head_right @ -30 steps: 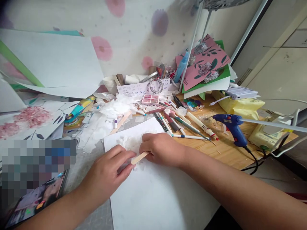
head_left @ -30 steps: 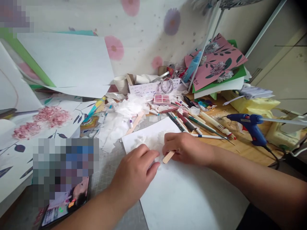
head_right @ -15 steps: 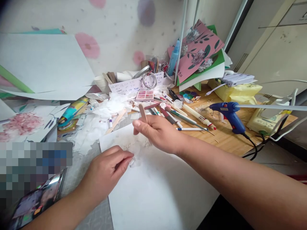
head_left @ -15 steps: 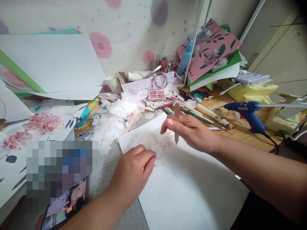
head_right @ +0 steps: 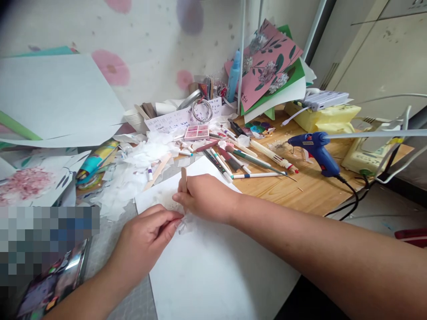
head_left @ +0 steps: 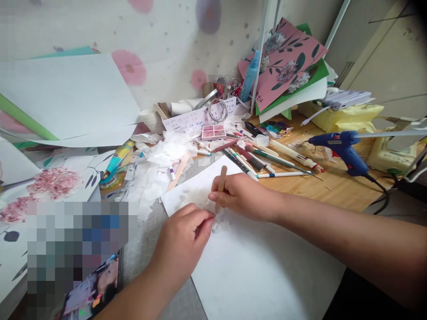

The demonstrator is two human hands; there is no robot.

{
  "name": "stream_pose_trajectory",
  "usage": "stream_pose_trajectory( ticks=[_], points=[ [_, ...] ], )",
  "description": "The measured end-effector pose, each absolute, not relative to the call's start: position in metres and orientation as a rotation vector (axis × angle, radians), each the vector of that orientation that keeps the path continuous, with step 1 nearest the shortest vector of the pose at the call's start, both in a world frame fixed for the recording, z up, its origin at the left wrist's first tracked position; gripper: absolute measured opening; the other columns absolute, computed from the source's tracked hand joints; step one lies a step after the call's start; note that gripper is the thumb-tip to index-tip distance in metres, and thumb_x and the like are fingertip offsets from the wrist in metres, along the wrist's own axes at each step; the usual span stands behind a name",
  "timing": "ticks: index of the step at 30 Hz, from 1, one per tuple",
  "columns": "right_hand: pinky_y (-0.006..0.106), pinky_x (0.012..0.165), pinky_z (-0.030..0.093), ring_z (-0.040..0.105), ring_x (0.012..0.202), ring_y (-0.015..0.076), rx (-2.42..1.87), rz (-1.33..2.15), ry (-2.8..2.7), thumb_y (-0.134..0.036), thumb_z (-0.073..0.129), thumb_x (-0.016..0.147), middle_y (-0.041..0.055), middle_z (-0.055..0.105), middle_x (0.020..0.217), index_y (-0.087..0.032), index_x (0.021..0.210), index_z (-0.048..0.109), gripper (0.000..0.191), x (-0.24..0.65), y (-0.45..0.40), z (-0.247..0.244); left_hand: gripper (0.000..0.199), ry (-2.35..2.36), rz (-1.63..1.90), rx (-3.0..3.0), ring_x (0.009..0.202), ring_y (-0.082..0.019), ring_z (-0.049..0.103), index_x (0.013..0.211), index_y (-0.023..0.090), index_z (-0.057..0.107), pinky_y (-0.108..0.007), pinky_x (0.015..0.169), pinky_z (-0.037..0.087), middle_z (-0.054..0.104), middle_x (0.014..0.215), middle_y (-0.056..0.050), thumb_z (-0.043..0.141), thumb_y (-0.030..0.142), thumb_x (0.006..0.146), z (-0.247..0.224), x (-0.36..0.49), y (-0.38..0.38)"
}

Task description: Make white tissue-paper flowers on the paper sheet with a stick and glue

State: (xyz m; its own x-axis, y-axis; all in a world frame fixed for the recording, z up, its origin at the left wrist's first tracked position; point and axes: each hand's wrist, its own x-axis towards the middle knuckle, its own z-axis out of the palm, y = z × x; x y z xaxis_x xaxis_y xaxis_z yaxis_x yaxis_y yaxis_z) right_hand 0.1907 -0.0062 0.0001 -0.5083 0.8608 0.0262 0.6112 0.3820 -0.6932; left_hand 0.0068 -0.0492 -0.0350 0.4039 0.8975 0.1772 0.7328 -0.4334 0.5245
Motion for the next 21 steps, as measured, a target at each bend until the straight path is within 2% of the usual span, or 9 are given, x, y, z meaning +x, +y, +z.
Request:
stream_pose_trajectory(
  ticks=[9,14,21],
  points=[
    [0.023,0.053,0.027,0.050,0.060,0.0105,-1.331,0.912,-2.324,-0.025,0.051,0.088,-0.0003,0.063,0.065,-0.016,0.070,0.061,0.022,0.184,-0.002,0.003,0.014,1.416,0.641,2.359,0.059,-0.011,0.051,0.073,0.020,0.061,-0.022,0.054,0.037,0.053,0.067,0.003,0.051,0.016,0.082,-0.034,0.008,-0.050],
    [0.023,0.053,0.027,0.048,0.059,0.0108,-1.319,0.892,-2.374,-0.026,0.053,0.086,-0.0004,0.061,0.063,-0.016,0.065,0.059,0.025,0.182,-0.003,0.005,0.013,1.430,0.621,2.396,0.058,-0.011,0.050,0.071,0.019,0.059,-0.022,0.054,0.037,0.052,0.066,0.003,0.051,0.017,0.082,-0.034,0.008,-0.050],
    [0.023,0.053,0.029,0.049,0.057,0.0097,-1.351,0.870,-2.109,-0.027,0.051,0.088,-0.0011,0.061,0.064,-0.016,0.067,0.056,0.025,0.199,-0.006,0.016,0.013,1.431,0.607,2.382,0.059,-0.011,0.051,0.074,0.020,0.060,-0.023,0.055,0.038,0.054,0.068,0.002,0.051,0.019,0.082,-0.034,0.007,-0.049]
  ],
)
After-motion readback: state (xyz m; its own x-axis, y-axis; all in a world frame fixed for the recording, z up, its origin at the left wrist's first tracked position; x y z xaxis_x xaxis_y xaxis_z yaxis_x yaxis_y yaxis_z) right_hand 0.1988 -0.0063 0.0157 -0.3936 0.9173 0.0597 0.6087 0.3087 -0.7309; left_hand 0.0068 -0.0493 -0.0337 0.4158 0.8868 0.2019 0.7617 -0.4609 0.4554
